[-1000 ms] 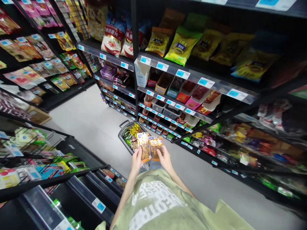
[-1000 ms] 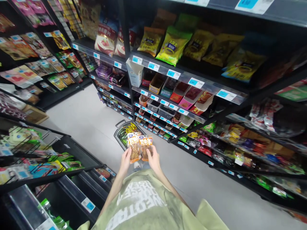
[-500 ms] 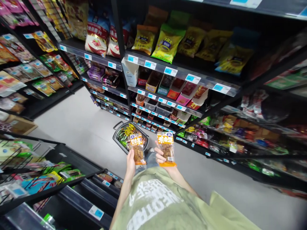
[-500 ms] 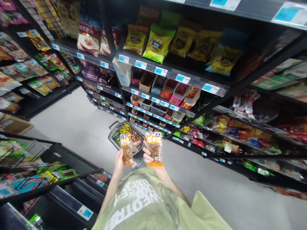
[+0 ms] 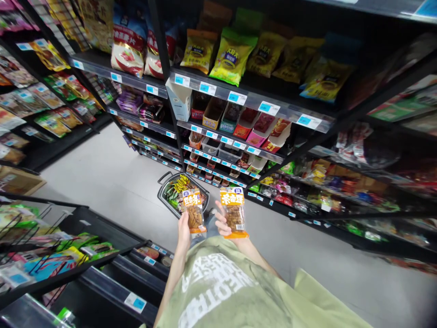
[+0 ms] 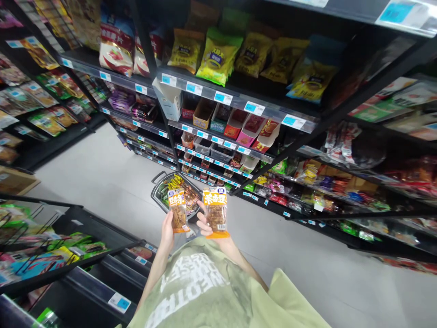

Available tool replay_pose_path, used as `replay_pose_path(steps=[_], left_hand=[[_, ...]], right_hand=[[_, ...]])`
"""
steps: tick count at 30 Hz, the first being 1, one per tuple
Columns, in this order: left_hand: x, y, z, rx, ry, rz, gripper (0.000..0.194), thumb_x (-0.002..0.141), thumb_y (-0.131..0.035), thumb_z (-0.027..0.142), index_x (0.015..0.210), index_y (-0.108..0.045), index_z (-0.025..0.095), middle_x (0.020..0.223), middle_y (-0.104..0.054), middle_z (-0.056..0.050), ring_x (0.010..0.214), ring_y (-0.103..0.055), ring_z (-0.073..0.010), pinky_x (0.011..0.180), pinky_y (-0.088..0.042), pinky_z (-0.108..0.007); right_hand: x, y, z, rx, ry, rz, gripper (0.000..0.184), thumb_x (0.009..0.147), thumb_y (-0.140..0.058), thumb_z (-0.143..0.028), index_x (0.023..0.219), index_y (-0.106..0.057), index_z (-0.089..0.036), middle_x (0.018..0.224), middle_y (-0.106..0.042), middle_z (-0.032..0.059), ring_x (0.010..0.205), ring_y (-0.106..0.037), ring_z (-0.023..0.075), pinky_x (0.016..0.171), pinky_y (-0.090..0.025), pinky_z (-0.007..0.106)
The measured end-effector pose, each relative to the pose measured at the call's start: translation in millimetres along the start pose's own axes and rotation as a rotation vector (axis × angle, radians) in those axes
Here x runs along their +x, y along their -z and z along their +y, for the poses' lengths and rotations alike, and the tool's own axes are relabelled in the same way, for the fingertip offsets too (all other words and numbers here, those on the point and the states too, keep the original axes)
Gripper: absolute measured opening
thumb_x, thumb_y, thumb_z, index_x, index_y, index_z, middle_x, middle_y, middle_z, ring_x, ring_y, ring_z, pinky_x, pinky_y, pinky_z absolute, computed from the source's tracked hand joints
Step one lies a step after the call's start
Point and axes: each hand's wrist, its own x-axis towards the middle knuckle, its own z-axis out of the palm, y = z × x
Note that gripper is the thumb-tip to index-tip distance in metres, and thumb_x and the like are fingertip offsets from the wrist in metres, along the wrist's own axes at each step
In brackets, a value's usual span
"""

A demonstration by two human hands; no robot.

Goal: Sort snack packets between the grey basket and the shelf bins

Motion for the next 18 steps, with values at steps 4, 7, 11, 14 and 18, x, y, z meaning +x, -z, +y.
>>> replay_pose_path(steps=[4, 7, 11, 14, 18], left_hand=[[2, 1.5, -2, 0.018, 0.010, -0.015, 0.053, 0.072, -0.070, 0.057, 0.106, -0.070, 0.016, 0.112, -0.073, -0.008, 0.105, -0.067, -0.0244, 0.091, -0.050, -0.034], [2, 2.3, -2, 0.014, 0.009, -0.019, 0.053, 0.071, -0.072, 0.056, 0.107, -0.070, 0.016, 0.113, -0.072, -0.008, 0.106, -0.066, -0.0250, 0.093, -0.050, -0.035], [2, 2.3, -2, -0.005, 0.012, -0.040, 0.055, 0.071, -0.072, 0.056, 0.108, -0.070, 0.014, 0.112, -0.073, -0.010, 0.105, -0.067, -0.0256, 0.094, -0.050, -0.037], [3, 3.5, -4, -0.009, 0.021, -0.038, 0.058, 0.071, -0.071, 0.057, 0.109, -0.070, 0.014, 0.110, -0.073, -0.011, 0.102, -0.068, -0.0261, 0.093, -0.050, -0.039], [10, 11.3, -12, 0.046, 0.031, 0.018, 0.058, 0.069, -0.072, 0.060, 0.104, -0.071, 0.014, 0.105, -0.074, -0.009, 0.098, -0.068, -0.0248, 0.088, -0.050, -0.035]], right_hand=[[0, 5, 2, -0.010, -0.010, 0.005, 0.052, 0.090, -0.039, -0.051, 0.135, -0.052, -0.029, 0.063, -0.043, -0.0065, 0.045, -0.010, 0.0079, 0.039, -0.009, 0.019], [5, 13, 2, -0.037, -0.040, -0.013, 0.049, 0.089, -0.039, -0.055, 0.125, -0.057, -0.028, 0.060, -0.044, -0.0063, 0.043, -0.012, 0.0073, 0.039, -0.011, 0.018], [13, 15, -4, -0.087, -0.086, -0.091, 0.049, 0.090, -0.027, -0.061, 0.089, -0.057, -0.022, 0.049, -0.036, -0.0086, 0.039, -0.016, 0.0055, 0.041, -0.018, 0.019], [20, 10, -8, -0.168, -0.028, -0.012, 0.035, 0.086, -0.048, -0.055, 0.081, -0.055, -0.021, 0.055, -0.044, -0.0068, 0.040, -0.028, 0.0061, 0.040, -0.025, 0.019], [36, 11, -9, -0.322, 0.175, 0.314, 0.039, 0.076, -0.073, -0.044, 0.106, -0.061, -0.022, 0.092, -0.069, 0.0043, 0.066, -0.061, 0.0146, 0.052, -0.048, 0.023]])
